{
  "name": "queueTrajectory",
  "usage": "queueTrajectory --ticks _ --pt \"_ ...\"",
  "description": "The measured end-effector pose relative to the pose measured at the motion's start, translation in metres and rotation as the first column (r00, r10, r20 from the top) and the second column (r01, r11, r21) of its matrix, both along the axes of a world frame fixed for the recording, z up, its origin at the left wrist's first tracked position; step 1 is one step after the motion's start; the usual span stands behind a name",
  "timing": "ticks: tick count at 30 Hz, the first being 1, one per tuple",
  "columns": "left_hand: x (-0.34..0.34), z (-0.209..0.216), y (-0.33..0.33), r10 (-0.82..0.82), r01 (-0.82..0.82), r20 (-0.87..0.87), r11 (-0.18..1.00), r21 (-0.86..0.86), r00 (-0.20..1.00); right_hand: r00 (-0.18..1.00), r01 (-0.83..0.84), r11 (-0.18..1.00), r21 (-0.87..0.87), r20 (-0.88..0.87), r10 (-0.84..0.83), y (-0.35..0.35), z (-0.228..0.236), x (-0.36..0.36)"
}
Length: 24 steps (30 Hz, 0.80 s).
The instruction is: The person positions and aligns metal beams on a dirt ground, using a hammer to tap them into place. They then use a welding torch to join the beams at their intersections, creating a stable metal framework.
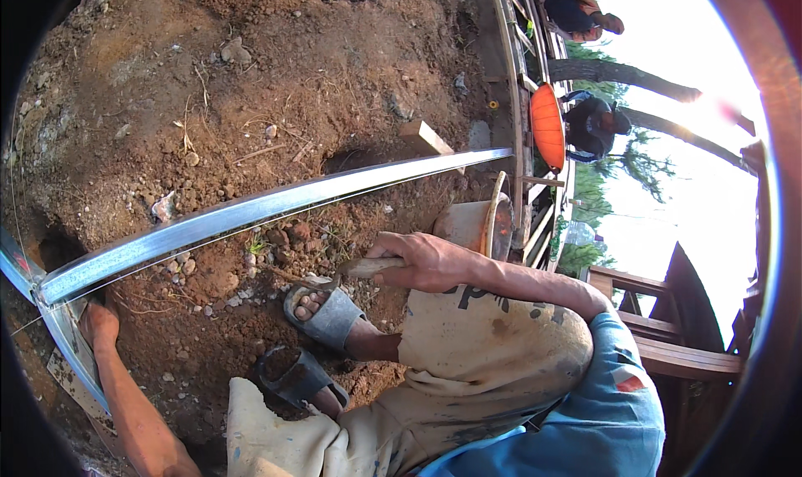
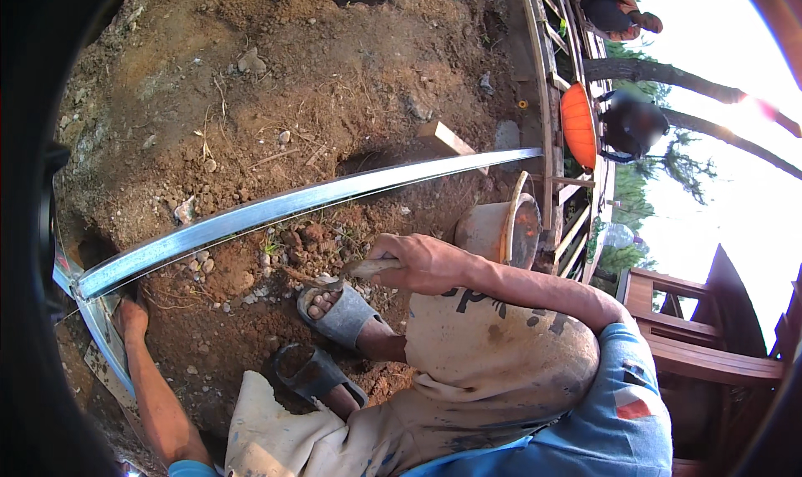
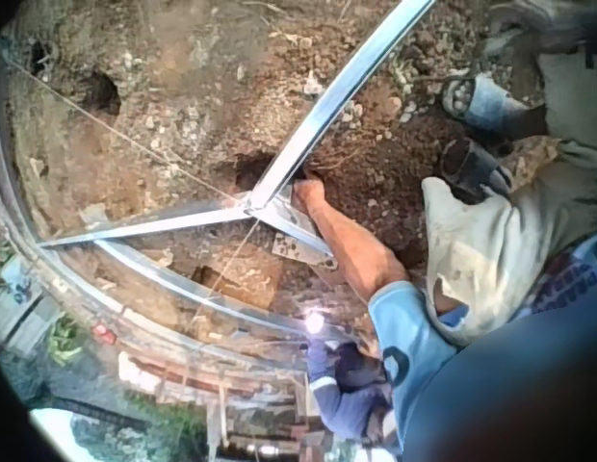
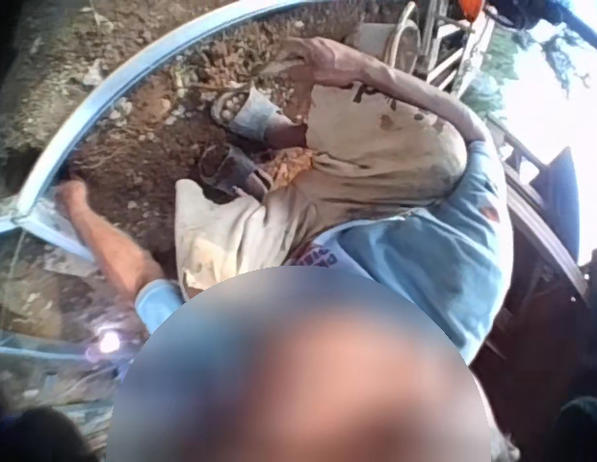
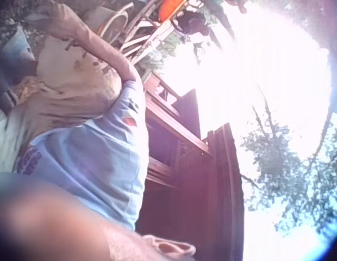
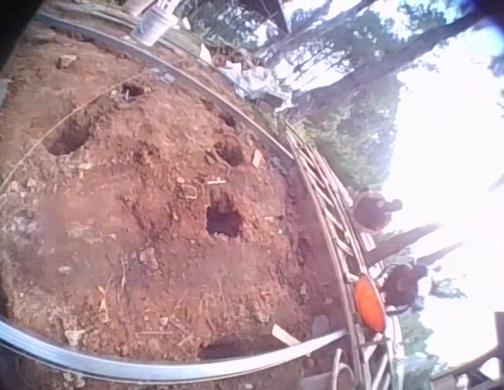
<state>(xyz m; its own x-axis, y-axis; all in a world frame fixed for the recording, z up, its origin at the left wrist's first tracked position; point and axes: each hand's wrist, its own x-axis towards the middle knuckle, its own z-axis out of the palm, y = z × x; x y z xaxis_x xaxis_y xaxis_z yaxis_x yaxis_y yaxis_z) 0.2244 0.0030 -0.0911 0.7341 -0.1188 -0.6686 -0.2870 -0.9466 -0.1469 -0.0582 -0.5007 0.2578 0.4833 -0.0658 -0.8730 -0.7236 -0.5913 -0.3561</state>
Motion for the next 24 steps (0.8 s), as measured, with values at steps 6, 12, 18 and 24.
queueTrajectory --ticks 6,12,18,24 --pt "-0.006 -0.037 0.018 -0.047 0.047 0.000 0.998 0.042 0.999 0.997 -0.015 0.999 0.047 0.081 0.011 -0.006 -0.008 -0.014" --pt "-0.003 -0.035 0.017 -0.155 0.168 -0.114 0.978 0.120 0.981 1.000 -0.021 1.000 0.002 0.014 0.021 -0.006 -0.013 -0.014" --pt "-0.003 0.005 -0.016 -0.006 0.007 -0.015 0.998 0.068 1.000 0.997 -0.043 0.999 0.023 0.066 0.042 -0.004 -0.014 -0.009" --pt "-0.012 0.047 -0.047 0.130 -0.131 -0.017 0.990 -0.055 0.991 0.997 -0.019 1.000 -0.022 -0.075 0.018 0.012 -0.001 0.004"
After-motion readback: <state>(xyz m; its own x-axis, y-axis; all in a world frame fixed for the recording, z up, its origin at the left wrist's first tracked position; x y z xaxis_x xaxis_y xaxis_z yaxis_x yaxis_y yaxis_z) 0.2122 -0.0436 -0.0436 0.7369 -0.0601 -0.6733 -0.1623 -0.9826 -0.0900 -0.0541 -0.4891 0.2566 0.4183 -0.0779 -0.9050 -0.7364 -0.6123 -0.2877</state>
